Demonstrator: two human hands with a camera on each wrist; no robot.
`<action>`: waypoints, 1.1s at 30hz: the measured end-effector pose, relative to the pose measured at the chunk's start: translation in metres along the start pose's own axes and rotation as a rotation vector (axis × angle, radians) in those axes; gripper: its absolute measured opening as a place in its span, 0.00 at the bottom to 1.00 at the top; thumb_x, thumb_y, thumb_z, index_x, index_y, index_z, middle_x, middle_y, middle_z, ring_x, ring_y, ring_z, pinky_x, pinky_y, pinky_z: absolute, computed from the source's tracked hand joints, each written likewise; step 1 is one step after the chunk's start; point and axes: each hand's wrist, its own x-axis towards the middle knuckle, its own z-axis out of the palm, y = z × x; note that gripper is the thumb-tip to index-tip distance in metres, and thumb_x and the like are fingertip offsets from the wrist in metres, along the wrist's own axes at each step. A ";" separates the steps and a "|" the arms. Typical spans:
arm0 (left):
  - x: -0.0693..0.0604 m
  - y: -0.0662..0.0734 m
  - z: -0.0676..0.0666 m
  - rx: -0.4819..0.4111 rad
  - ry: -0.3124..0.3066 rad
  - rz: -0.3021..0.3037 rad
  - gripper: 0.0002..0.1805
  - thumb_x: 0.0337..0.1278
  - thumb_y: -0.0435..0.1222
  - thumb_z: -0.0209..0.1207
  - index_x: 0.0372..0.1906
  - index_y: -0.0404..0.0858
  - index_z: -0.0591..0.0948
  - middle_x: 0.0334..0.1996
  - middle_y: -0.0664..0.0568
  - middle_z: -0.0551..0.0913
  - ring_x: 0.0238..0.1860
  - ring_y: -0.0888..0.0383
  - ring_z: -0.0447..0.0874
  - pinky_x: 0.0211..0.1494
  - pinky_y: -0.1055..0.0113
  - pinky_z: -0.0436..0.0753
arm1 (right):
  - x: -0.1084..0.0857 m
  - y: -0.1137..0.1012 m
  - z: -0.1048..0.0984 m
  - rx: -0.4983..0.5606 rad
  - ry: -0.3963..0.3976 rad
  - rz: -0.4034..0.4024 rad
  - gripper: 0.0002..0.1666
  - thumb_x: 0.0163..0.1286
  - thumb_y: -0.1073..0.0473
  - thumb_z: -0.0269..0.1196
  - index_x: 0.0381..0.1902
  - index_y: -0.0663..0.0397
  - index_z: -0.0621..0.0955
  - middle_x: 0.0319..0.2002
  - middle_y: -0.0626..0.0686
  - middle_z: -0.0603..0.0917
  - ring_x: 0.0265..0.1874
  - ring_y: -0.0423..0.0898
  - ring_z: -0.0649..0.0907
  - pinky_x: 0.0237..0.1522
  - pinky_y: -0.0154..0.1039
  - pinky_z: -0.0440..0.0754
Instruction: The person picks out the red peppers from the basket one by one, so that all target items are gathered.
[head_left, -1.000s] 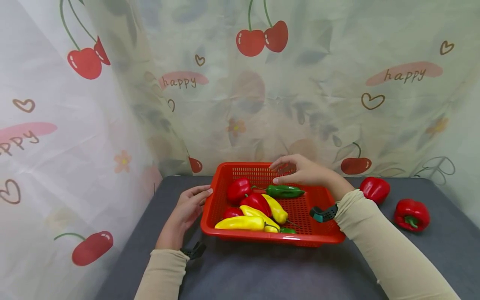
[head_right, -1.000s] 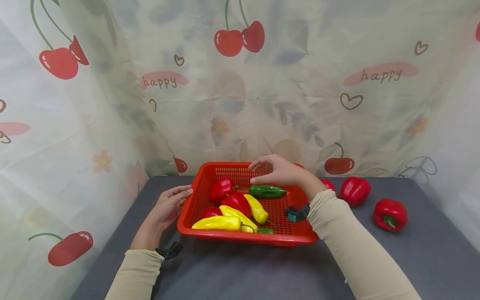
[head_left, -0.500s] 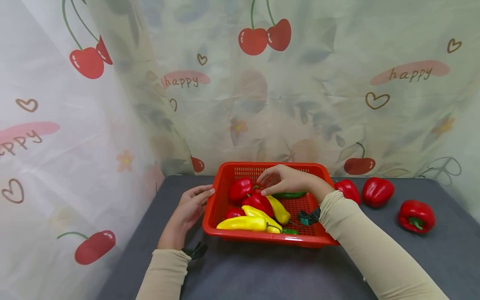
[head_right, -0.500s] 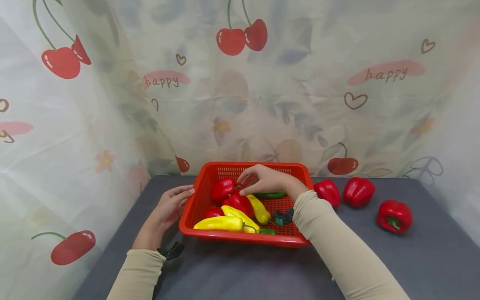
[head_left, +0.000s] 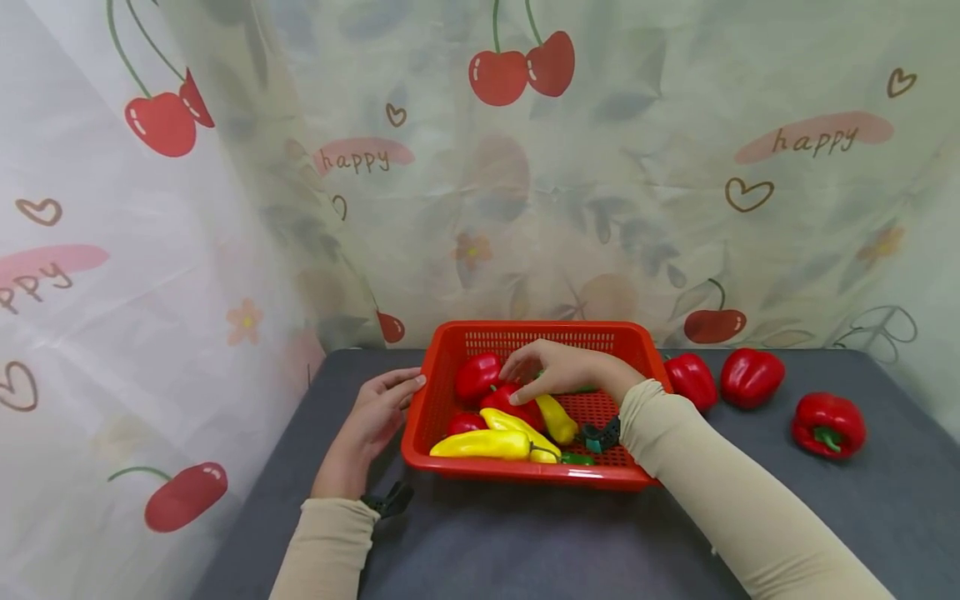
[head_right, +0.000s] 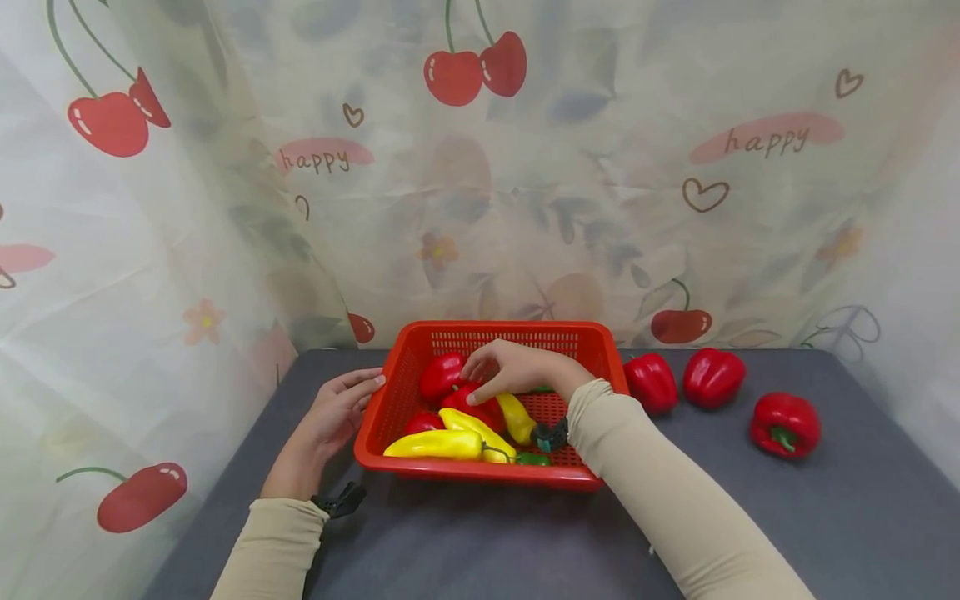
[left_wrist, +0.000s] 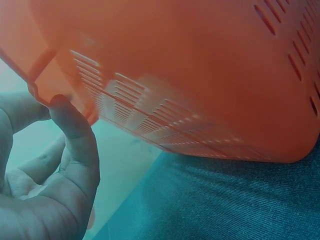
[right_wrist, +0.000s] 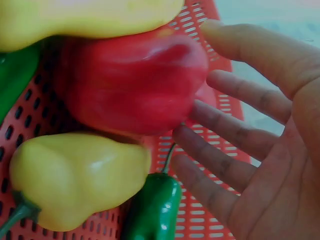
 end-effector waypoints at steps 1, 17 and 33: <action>0.000 0.000 0.000 0.002 -0.001 0.000 0.25 0.72 0.41 0.67 0.67 0.34 0.80 0.50 0.52 0.91 0.47 0.56 0.91 0.55 0.62 0.91 | 0.000 0.001 0.001 0.000 -0.001 0.007 0.27 0.67 0.49 0.76 0.61 0.50 0.85 0.58 0.49 0.87 0.57 0.51 0.84 0.58 0.45 0.88; 0.000 0.002 0.002 0.001 -0.017 0.006 0.24 0.73 0.40 0.67 0.66 0.33 0.80 0.50 0.52 0.91 0.47 0.56 0.92 0.54 0.62 0.91 | -0.001 0.000 0.007 -0.027 -0.005 0.032 0.29 0.65 0.49 0.77 0.62 0.47 0.85 0.62 0.50 0.85 0.63 0.54 0.80 0.66 0.53 0.84; -0.001 0.000 -0.002 0.005 -0.004 -0.001 0.26 0.70 0.42 0.69 0.67 0.34 0.80 0.51 0.52 0.91 0.48 0.55 0.92 0.55 0.62 0.91 | 0.002 0.002 0.008 -0.039 -0.004 0.020 0.28 0.64 0.50 0.78 0.60 0.47 0.85 0.60 0.49 0.86 0.62 0.54 0.81 0.64 0.52 0.85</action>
